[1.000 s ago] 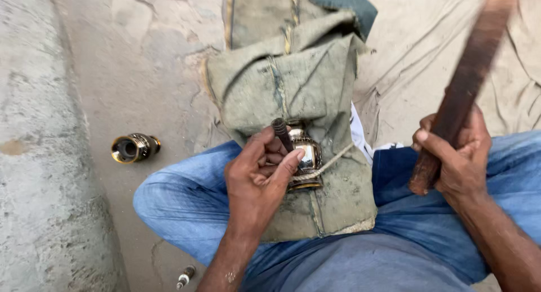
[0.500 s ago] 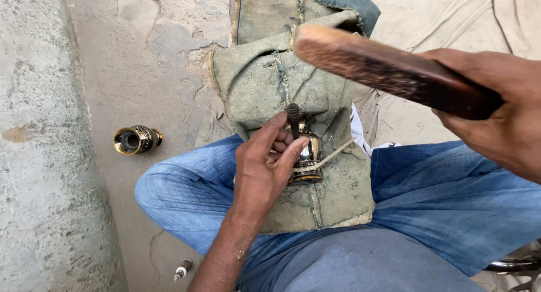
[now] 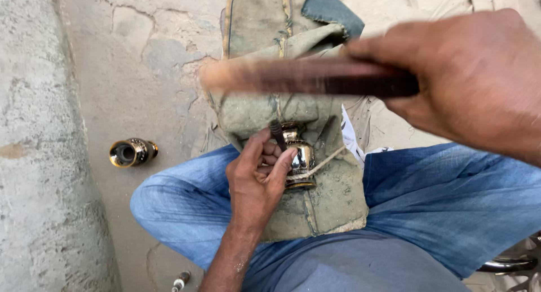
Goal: The person sits cross-legged and uses a wooden mallet to repeatedly strike a small metal vessel held in the left hand. The vessel rests on a cloth pad on the lap, and the person rotates it slightly between strikes.
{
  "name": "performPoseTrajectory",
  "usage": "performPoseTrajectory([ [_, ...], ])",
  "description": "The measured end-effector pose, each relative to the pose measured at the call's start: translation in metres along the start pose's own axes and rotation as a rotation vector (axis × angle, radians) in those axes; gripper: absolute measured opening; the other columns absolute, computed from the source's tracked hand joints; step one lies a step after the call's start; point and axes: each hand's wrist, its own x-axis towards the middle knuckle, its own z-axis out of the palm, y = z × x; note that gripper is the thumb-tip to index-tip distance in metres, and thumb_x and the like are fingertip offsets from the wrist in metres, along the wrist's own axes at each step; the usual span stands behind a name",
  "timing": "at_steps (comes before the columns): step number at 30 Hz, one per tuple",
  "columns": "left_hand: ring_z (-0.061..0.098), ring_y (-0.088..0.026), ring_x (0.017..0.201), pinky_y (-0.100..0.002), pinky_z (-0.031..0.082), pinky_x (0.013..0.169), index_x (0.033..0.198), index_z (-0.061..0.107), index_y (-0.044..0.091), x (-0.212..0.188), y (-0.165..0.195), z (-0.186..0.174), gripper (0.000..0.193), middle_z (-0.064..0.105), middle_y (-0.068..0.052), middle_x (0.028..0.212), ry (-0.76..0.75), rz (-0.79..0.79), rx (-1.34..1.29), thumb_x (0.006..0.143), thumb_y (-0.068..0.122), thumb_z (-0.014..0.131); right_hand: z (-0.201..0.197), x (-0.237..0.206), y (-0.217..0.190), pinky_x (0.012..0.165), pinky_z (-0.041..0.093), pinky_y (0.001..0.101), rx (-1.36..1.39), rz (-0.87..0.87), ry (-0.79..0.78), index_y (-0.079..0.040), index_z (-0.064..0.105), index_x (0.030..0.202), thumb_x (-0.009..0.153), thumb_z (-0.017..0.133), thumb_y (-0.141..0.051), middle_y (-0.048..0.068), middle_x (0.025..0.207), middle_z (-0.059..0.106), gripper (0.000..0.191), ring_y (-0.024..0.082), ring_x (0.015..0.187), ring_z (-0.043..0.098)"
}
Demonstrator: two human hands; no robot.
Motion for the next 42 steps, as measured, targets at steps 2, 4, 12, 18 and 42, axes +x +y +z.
performPoseTrajectory([
  [2,0.07,-0.007,0.074,-0.02,0.063,0.062,0.125,0.061,-0.003,-0.003,-0.001,0.001,0.04,0.07,-0.005,0.085,0.046,-0.031,-0.02,0.09,0.006,0.078,-0.013,0.006,-0.008,0.07,0.062,0.0366,0.02,-0.015,-0.012,-0.034,0.066,0.144,0.084,0.078,-0.034,0.002,0.096,0.077,0.061,0.02,0.074,0.074],
  [4,0.071,-0.007,0.073,-0.02,0.062,0.061,0.121,0.06,-0.004,-0.008,-0.002,0.004,0.036,0.07,-0.005,0.085,0.094,-0.036,-0.046,0.091,0.006,0.078,-0.02,0.008,-0.017,0.067,0.062,0.036,-0.079,-0.028,-0.096,-0.034,0.062,0.147,0.085,0.077,-0.03,0.0,0.099,0.076,0.063,0.019,0.073,0.074],
  [12,0.065,-0.006,0.071,-0.019,0.055,0.06,0.104,0.058,-0.003,-0.022,-0.015,0.021,0.028,0.066,-0.005,0.083,0.333,0.012,-0.069,0.09,0.003,0.082,-0.033,0.012,-0.035,0.065,0.058,0.0385,0.396,-0.153,0.23,-0.01,0.062,0.142,0.092,0.076,-0.02,0.013,0.099,0.071,0.052,0.023,0.076,0.071],
  [18,0.063,-0.006,0.074,-0.019,0.056,0.064,0.108,0.061,-0.003,-0.025,-0.018,0.022,0.025,0.068,-0.006,0.088,0.324,0.041,-0.15,0.09,0.002,0.079,-0.052,0.008,-0.053,0.062,0.061,0.0393,-0.317,-0.286,-0.162,-0.016,0.058,0.141,0.092,0.069,-0.029,0.007,0.098,0.073,0.051,0.023,0.079,0.073],
  [42,0.072,-0.015,0.08,-0.028,0.065,0.069,0.106,0.058,-0.002,-0.035,-0.022,-0.001,0.019,0.068,-0.01,0.091,0.408,-0.047,-0.535,0.093,-0.004,0.071,0.184,-0.095,-0.012,0.067,0.062,0.0335,2.184,0.412,0.324,-0.003,0.051,0.148,0.087,0.076,0.001,0.011,0.092,0.063,0.066,0.017,0.073,0.064],
])
